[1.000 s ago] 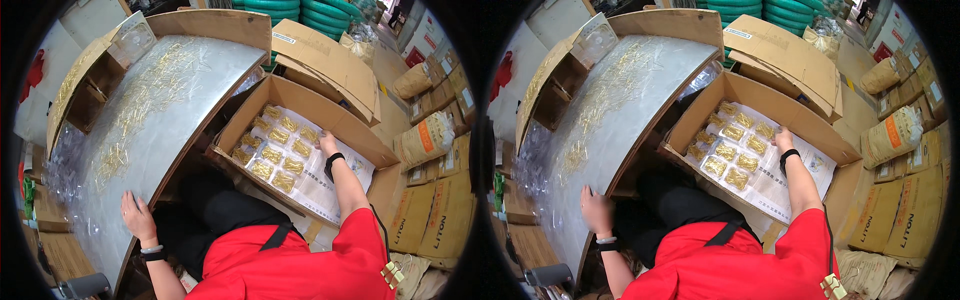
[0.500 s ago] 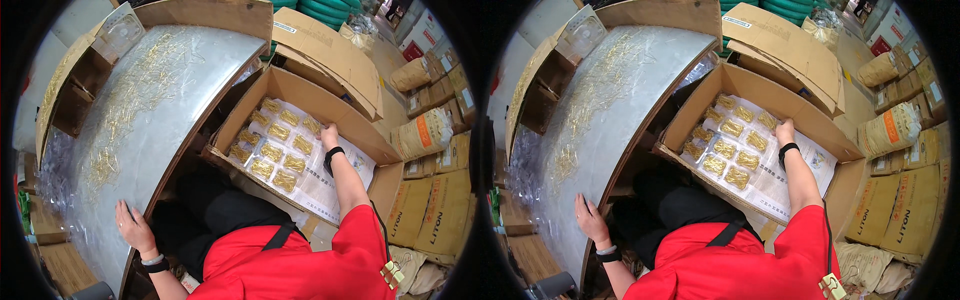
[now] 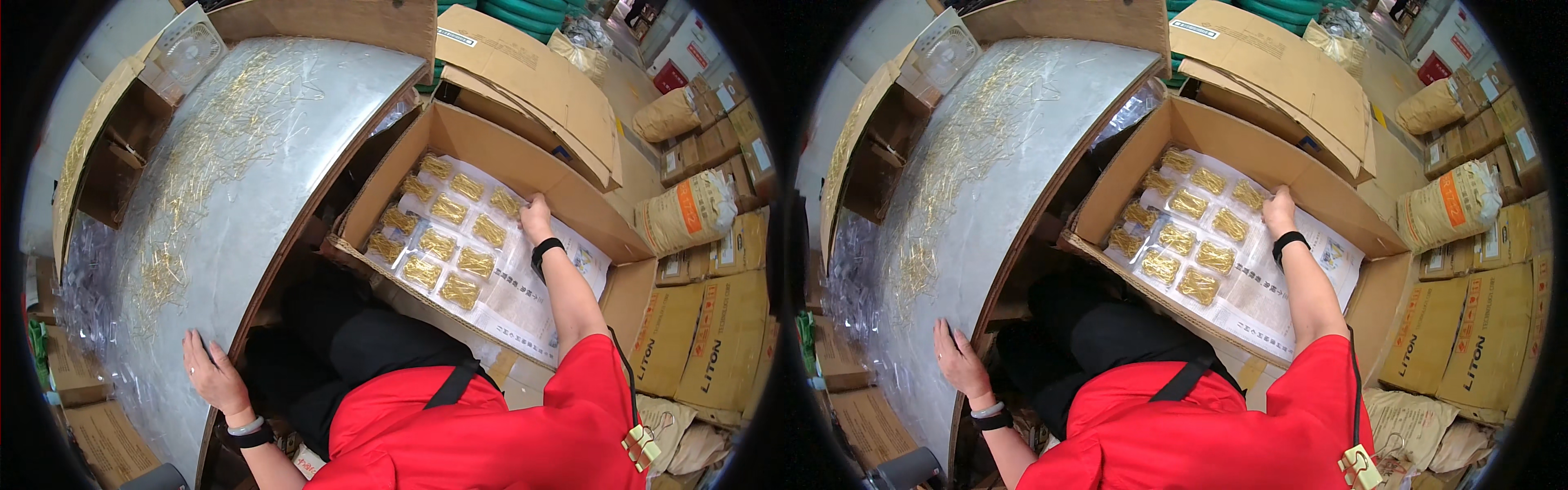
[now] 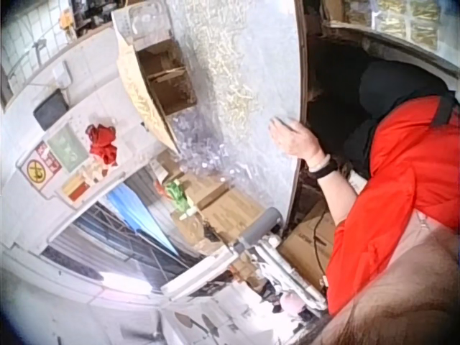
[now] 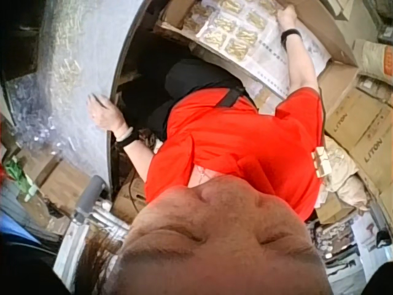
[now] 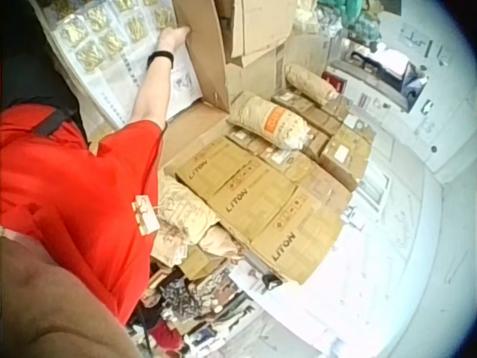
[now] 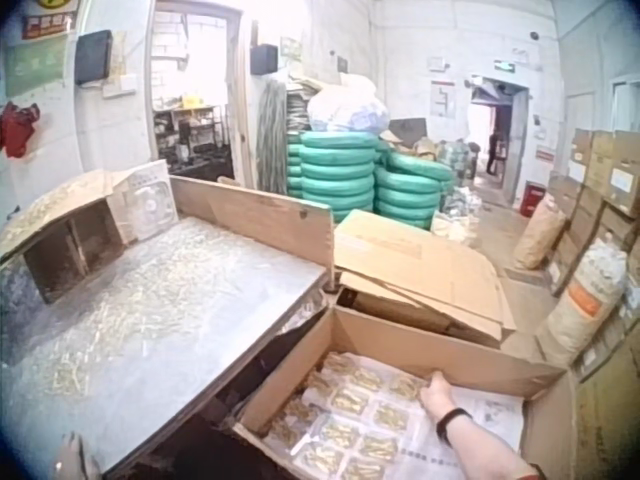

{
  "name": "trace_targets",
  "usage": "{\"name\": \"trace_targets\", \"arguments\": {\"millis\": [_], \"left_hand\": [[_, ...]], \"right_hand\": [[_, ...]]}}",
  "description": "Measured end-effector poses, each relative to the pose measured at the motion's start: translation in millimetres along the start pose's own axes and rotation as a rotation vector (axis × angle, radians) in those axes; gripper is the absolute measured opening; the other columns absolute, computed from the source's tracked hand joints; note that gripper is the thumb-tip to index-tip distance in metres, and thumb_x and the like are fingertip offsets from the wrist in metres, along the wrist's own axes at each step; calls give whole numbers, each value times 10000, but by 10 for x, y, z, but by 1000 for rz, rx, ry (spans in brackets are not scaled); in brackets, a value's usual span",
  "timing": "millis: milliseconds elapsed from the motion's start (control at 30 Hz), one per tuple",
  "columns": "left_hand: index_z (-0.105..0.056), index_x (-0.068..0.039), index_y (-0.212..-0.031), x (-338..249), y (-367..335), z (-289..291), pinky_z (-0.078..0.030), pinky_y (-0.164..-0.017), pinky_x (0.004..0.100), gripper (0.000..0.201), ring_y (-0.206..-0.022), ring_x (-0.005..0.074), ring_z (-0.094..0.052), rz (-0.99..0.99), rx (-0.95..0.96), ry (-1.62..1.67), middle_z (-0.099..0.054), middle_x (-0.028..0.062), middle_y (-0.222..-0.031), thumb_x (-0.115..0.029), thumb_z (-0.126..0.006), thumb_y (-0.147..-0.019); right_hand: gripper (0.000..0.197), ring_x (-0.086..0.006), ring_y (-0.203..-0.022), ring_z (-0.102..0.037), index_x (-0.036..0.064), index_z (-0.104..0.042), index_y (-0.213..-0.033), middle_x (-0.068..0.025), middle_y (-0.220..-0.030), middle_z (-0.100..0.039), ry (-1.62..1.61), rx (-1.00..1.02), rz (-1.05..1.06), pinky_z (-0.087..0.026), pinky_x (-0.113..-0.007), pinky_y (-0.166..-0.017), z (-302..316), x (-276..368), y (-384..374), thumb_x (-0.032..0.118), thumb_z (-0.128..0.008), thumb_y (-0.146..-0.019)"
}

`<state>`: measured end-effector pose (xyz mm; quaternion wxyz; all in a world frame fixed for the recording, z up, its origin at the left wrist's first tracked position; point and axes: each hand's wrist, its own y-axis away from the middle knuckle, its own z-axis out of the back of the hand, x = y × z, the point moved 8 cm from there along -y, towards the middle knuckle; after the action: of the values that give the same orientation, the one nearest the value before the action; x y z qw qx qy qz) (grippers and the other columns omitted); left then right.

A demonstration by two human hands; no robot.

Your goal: Sort and bag small metal pins on a work table.

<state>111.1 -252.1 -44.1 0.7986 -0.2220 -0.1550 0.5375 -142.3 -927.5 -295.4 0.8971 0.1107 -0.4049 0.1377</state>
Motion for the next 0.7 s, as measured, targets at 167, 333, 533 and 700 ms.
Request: {"name": "trace_targets", "arguments": {"millis": [167,333,533,700], "left_hand": [[-588,24,-1353,16,4,-5,-410,-1100,461,415,-1300,395,-539,-3,-1,-5,-582,220,-1404,-233,-503,-1039],[-588,22,-1355,22,10,-9,-410,-1100,461,416,-1298,396,-540,-4,-2,-15,-581,216,-1407,-235,-501,-1040],[-587,31,-1359,10,-6,-4,-400,-1112,435,433,-1310,379,-538,0,8,-21,-577,221,-1414,-258,-474,-1057],[-585,29,-1362,36,3,-15,-401,-1113,432,428,-1313,374,-538,5,11,-14,-575,220,-1418,-250,-476,-1057]], "right_hand": [[339,-198,-535,-643,-67,-530,-1194,-140,-775,-658,-155,19,-17,-517,-338,-472,-18,0,55,-42,-567,-858],[301,-229,-558,-663,-58,-545,-1156,-172,-818,-667,-122,21,-53,-542,-354,-509,-8,73,96,-21,-567,-858],[303,-251,-553,-671,-60,-550,-1149,-197,-824,-678,-56,24,-104,-543,-375,-534,-55,0,29,-29,-551,-849],[383,-197,-523,-635,-81,-526,-1213,-142,-745,-655,-95,42,-70,-509,-338,-472,-51,20,27,-61,-546,-831]]}}
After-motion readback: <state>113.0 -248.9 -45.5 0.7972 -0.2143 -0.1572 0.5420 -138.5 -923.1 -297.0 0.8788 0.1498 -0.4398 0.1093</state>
